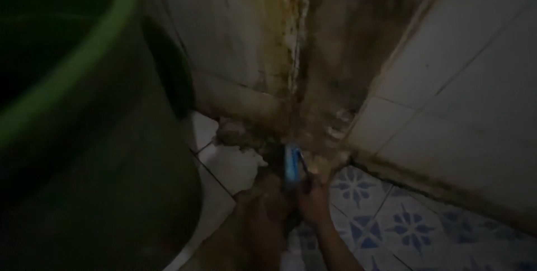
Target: The person is cleaning the bathroom floor and scrubbing the rim of a squat toilet using water and a cleaning agent.
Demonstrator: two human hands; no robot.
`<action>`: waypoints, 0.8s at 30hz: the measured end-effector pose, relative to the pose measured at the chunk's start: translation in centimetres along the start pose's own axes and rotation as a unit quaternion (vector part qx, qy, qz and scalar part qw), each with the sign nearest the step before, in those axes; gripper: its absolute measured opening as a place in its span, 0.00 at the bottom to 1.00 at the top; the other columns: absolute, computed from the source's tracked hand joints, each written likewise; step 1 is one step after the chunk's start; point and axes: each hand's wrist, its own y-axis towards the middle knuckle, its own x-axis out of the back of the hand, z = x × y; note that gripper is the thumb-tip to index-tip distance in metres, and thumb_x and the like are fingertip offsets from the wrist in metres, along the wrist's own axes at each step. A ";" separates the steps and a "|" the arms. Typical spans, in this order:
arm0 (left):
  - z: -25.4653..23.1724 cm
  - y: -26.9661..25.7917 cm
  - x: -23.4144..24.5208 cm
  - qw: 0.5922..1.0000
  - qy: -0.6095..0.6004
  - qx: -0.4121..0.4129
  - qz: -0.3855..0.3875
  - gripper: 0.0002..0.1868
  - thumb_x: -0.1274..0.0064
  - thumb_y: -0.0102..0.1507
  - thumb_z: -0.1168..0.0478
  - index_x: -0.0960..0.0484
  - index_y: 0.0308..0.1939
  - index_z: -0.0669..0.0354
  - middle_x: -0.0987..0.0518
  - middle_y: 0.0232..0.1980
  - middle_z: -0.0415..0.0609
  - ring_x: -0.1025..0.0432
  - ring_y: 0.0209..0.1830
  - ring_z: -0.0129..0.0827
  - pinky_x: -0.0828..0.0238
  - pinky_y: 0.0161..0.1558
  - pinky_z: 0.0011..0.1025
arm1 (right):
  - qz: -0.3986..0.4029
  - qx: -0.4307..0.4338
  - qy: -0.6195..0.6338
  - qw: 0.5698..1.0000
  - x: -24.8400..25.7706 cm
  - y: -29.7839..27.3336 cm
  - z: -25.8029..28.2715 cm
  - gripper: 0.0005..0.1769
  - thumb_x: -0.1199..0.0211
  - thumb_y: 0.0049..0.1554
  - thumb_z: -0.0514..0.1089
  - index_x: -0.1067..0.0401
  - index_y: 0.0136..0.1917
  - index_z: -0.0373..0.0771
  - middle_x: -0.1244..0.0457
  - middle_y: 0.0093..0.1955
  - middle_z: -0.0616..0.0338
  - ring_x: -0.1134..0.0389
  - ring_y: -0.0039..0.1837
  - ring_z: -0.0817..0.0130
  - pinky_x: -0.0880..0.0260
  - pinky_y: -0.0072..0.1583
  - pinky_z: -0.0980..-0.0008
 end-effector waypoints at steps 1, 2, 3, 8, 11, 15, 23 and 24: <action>-0.4 -0.7 0.2 1.000 0.000 0.008 0.007 0.19 0.55 0.67 0.61 0.23 0.62 0.58 0.20 0.57 0.56 0.24 0.55 0.46 0.28 0.58 0.39 | 0.008 -0.006 -0.005 1.000 2.6 -1.6 3.1 0.15 0.38 0.62 0.43 0.30 0.55 0.27 0.33 0.43 0.41 0.31 0.43 0.51 0.30 0.47 0.54; -0.8 -1.4 0.5 0.998 0.027 0.035 0.037 0.18 0.56 0.69 0.58 0.22 0.61 0.58 0.19 0.56 0.55 0.23 0.54 0.44 0.26 0.57 0.37 | 0.014 -0.008 0.017 1.000 5.2 -3.1 6.3 0.21 0.37 0.59 0.42 0.35 0.60 0.26 0.33 0.45 0.41 0.31 0.44 0.51 0.29 0.46 0.54; -1.6 -2.0 1.2 0.995 0.052 0.058 0.063 0.19 0.57 0.71 0.54 0.21 0.60 0.58 0.17 0.55 0.54 0.21 0.52 0.42 0.25 0.57 0.36 | 0.016 -0.006 0.041 0.999 8.0 -4.1 10.0 0.29 0.35 0.56 0.41 0.40 0.66 0.26 0.33 0.48 0.42 0.31 0.46 0.50 0.28 0.45 0.55; -1.7 -5.3 3.5 0.998 0.045 0.042 0.002 0.22 0.57 0.70 0.51 0.22 0.62 0.59 0.18 0.56 0.55 0.21 0.51 0.44 0.25 0.55 0.37 | 0.162 -0.150 0.087 0.971 13.5 -6.2 14.6 0.32 0.43 0.58 0.39 0.43 0.73 0.27 0.32 0.57 0.44 0.28 0.54 0.53 0.25 0.52 0.58; -6.8 -8.1 11.2 0.999 -0.019 0.042 -0.024 0.25 0.55 0.68 0.51 0.26 0.66 0.59 0.22 0.61 0.58 0.25 0.54 0.50 0.29 0.55 0.43 | 0.202 -0.201 0.132 0.950 21.5 -6.7 26.3 0.28 0.43 0.60 0.46 0.36 0.71 0.32 0.32 0.62 0.48 0.28 0.60 0.55 0.27 0.61 0.60; -16.0 -12.2 24.8 0.952 -0.124 0.226 0.163 0.25 0.63 0.72 0.48 0.28 0.71 0.48 0.19 0.59 0.52 0.23 0.54 0.47 0.27 0.60 0.41 | 0.248 -0.302 0.059 0.919 30.1 -6.6 39.9 0.28 0.44 0.63 0.58 0.29 0.69 0.40 0.30 0.64 0.52 0.28 0.65 0.56 0.29 0.67 0.59; -23.7 -17.2 42.8 0.975 -0.132 0.170 0.053 0.24 0.64 0.71 0.46 0.18 0.57 0.54 0.16 0.49 0.55 0.20 0.48 0.46 0.23 0.54 0.39 | 0.286 -0.208 0.050 0.934 37.5 -6.8 55.7 0.26 0.44 0.63 0.59 0.29 0.68 0.45 0.33 0.65 0.58 0.31 0.66 0.60 0.32 0.67 0.61; -23.8 -17.4 44.7 0.978 -0.142 0.154 0.007 0.24 0.64 0.72 0.45 0.17 0.55 0.54 0.16 0.48 0.55 0.20 0.46 0.47 0.22 0.52 0.39 | 0.287 -0.154 0.079 0.942 37.1 -6.7 56.1 0.26 0.44 0.62 0.58 0.28 0.67 0.43 0.31 0.62 0.57 0.29 0.64 0.60 0.31 0.66 0.62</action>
